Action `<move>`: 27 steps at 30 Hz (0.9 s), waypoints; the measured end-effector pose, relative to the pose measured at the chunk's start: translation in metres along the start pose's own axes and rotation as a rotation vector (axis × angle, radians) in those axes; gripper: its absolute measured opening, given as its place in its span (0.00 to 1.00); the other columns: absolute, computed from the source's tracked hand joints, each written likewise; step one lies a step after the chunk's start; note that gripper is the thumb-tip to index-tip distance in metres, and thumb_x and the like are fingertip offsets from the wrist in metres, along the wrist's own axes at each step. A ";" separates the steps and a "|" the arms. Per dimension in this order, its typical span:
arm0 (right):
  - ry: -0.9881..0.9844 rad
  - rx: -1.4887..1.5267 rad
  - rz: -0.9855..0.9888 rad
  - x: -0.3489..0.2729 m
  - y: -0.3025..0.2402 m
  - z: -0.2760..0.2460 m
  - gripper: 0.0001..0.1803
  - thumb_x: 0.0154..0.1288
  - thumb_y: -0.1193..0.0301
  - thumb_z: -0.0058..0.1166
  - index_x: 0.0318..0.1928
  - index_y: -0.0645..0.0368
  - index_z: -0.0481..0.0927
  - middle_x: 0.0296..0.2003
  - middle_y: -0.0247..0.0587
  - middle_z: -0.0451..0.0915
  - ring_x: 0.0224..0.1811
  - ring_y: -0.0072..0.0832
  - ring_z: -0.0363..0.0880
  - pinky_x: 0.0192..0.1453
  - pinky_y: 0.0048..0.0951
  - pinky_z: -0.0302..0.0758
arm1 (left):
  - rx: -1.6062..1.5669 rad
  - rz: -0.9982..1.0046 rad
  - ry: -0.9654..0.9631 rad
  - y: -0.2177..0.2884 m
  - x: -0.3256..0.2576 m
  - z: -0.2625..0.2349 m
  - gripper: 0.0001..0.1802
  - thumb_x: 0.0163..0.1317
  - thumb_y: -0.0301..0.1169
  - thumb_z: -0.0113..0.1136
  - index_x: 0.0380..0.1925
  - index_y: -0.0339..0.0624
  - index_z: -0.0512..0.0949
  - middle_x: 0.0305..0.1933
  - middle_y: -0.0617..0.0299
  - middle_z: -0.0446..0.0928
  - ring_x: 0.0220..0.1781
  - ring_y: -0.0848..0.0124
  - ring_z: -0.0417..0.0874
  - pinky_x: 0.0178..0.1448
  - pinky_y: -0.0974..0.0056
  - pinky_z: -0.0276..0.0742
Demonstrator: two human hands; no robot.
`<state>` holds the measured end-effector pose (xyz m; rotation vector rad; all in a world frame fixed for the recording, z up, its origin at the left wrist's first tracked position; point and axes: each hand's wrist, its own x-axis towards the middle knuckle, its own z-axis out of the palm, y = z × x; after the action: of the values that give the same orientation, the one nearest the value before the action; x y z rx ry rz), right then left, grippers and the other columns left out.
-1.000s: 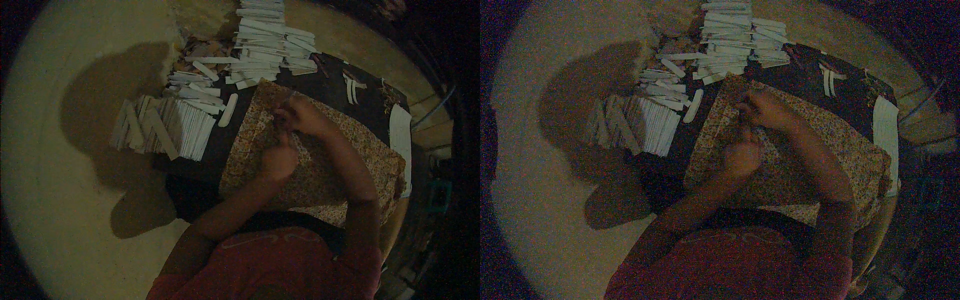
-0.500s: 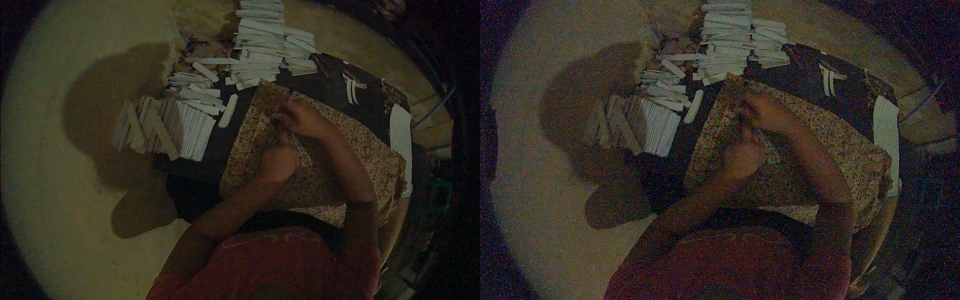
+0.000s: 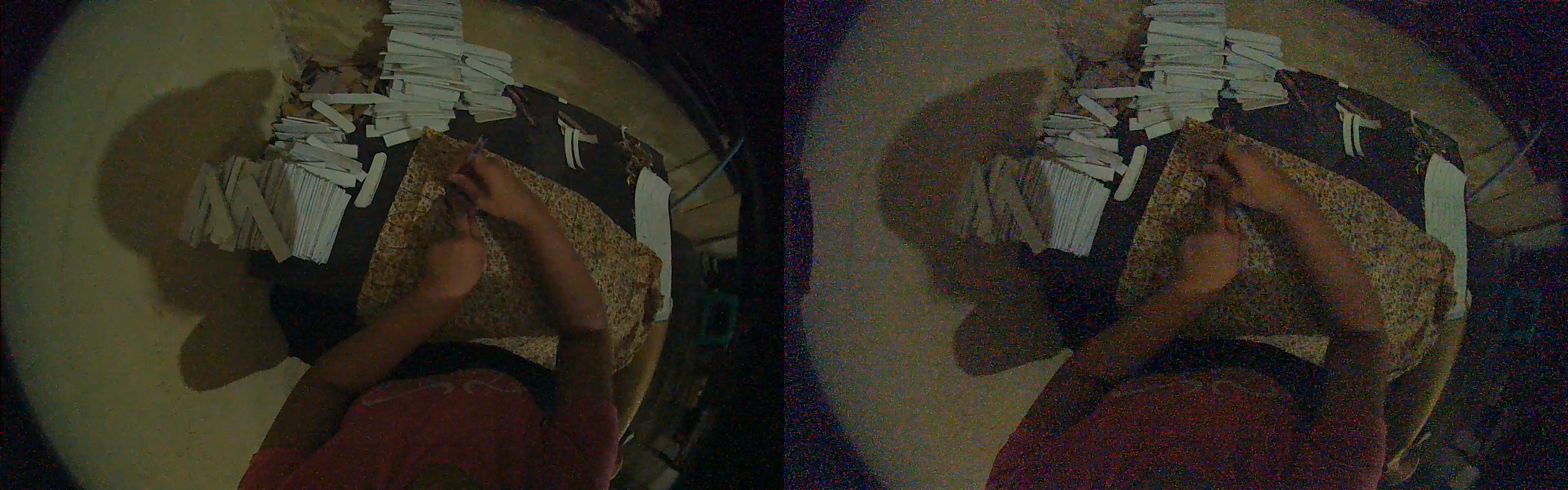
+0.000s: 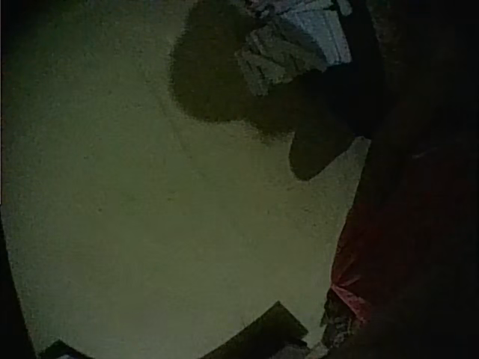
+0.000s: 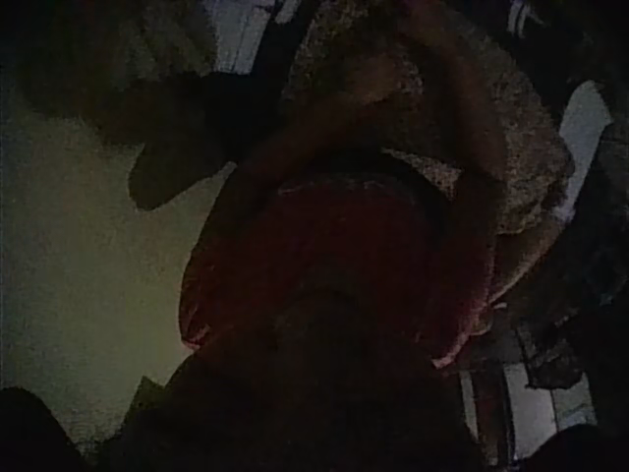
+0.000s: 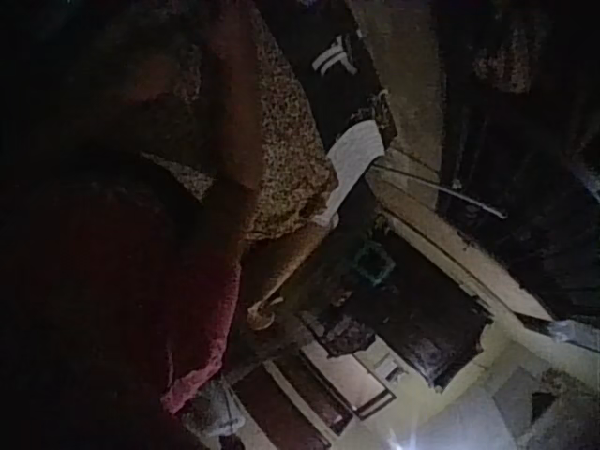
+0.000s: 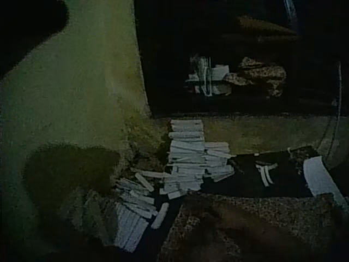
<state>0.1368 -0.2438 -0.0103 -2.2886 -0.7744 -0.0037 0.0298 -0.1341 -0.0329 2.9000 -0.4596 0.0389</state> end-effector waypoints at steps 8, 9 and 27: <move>0.106 0.081 0.044 -0.006 -0.006 0.005 0.09 0.61 0.69 0.51 0.35 0.62 0.72 0.26 0.43 0.77 0.27 0.30 0.76 0.32 0.31 0.72 | 0.034 0.050 0.049 -0.004 -0.001 0.008 0.29 0.51 0.29 0.50 0.53 0.24 0.63 0.59 0.31 0.58 0.16 0.68 0.78 0.17 0.65 0.75; 0.111 0.079 0.040 -0.007 -0.003 0.006 0.09 0.61 0.69 0.51 0.35 0.63 0.72 0.26 0.43 0.77 0.28 0.30 0.76 0.32 0.31 0.72 | 0.056 0.057 0.072 -0.003 -0.001 0.007 0.28 0.51 0.29 0.50 0.53 0.24 0.64 0.59 0.31 0.59 0.16 0.68 0.78 0.17 0.65 0.75; 0.092 0.134 0.119 -0.017 0.015 0.009 0.08 0.61 0.71 0.49 0.38 0.63 0.73 0.31 0.44 0.78 0.31 0.34 0.77 0.37 0.33 0.72 | -0.076 0.050 -0.009 -0.005 -0.004 0.004 0.24 0.52 0.33 0.53 0.48 0.30 0.70 0.59 0.35 0.60 0.16 0.66 0.78 0.17 0.62 0.75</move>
<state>0.1289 -0.2559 -0.0303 -2.1873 -0.5738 -0.0021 0.0278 -0.1292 -0.0378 2.8157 -0.5232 0.0156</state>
